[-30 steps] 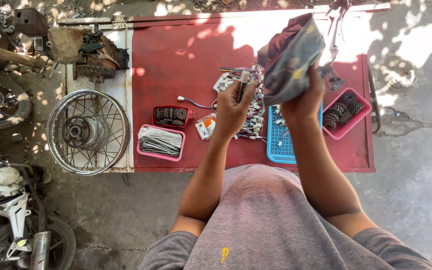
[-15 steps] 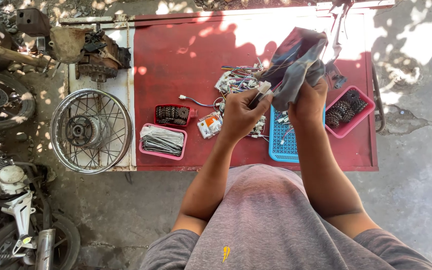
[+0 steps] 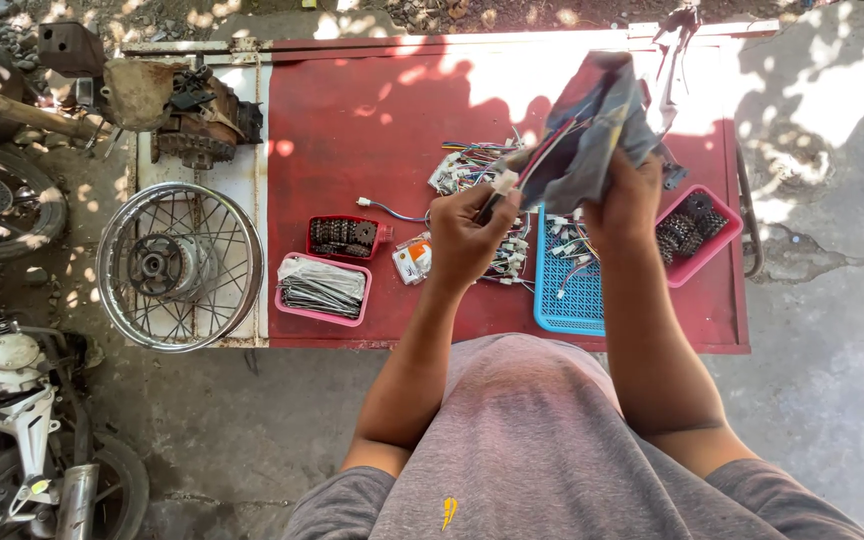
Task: Cleaning motorcycle wiring harnesses and connectors using a rag at a repair workbench.
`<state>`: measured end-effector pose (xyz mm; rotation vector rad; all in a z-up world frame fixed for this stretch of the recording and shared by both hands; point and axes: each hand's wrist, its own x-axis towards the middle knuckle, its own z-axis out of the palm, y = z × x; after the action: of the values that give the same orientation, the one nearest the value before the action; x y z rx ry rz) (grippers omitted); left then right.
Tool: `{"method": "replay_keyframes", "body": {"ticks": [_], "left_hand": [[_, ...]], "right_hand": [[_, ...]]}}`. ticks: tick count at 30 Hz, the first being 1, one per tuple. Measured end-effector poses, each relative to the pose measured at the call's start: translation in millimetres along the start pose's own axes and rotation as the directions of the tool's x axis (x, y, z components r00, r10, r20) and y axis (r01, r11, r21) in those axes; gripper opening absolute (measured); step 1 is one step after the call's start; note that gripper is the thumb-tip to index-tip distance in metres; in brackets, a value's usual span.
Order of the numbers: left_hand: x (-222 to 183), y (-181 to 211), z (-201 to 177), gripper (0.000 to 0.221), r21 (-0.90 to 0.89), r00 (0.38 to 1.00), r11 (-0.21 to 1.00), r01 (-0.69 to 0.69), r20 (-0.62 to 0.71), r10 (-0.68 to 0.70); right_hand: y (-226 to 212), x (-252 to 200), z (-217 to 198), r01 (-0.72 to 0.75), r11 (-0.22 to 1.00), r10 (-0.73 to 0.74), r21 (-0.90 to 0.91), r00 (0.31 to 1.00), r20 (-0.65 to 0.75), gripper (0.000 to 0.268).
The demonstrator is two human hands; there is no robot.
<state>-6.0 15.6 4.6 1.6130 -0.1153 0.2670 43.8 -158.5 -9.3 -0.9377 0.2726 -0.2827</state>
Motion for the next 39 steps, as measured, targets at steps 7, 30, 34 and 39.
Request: {"method": "replay_keyframes", "body": {"ticks": [7,30,34,39], "left_hand": [[7.5,15.7,-0.4,0.024,0.046,0.999,0.998,-0.037,-0.008,0.037],[4.8,24.6,-6.3,0.019,0.103,0.991,0.986,-0.134,0.011,0.134],[4.5,24.7,-11.7,0.022,0.134,0.993,0.985,-0.112,-0.022,0.116],[2.7,16.1,-23.2,0.018,0.172,0.988,0.974,-0.149,0.001,0.151]], "right_hand": [[-4.1,-40.2,34.6,0.037,0.935,0.071,-0.352,0.954,0.29,0.014],[15.5,-37.3,34.4,0.109,0.98,-0.091,-0.169,0.99,0.111,0.006],[23.5,-54.4,46.6,0.062,0.981,-0.043,-0.185,0.994,0.104,0.007],[40.5,-54.3,41.4,0.018,0.976,-0.004,-0.215,0.998,0.067,0.009]]}}
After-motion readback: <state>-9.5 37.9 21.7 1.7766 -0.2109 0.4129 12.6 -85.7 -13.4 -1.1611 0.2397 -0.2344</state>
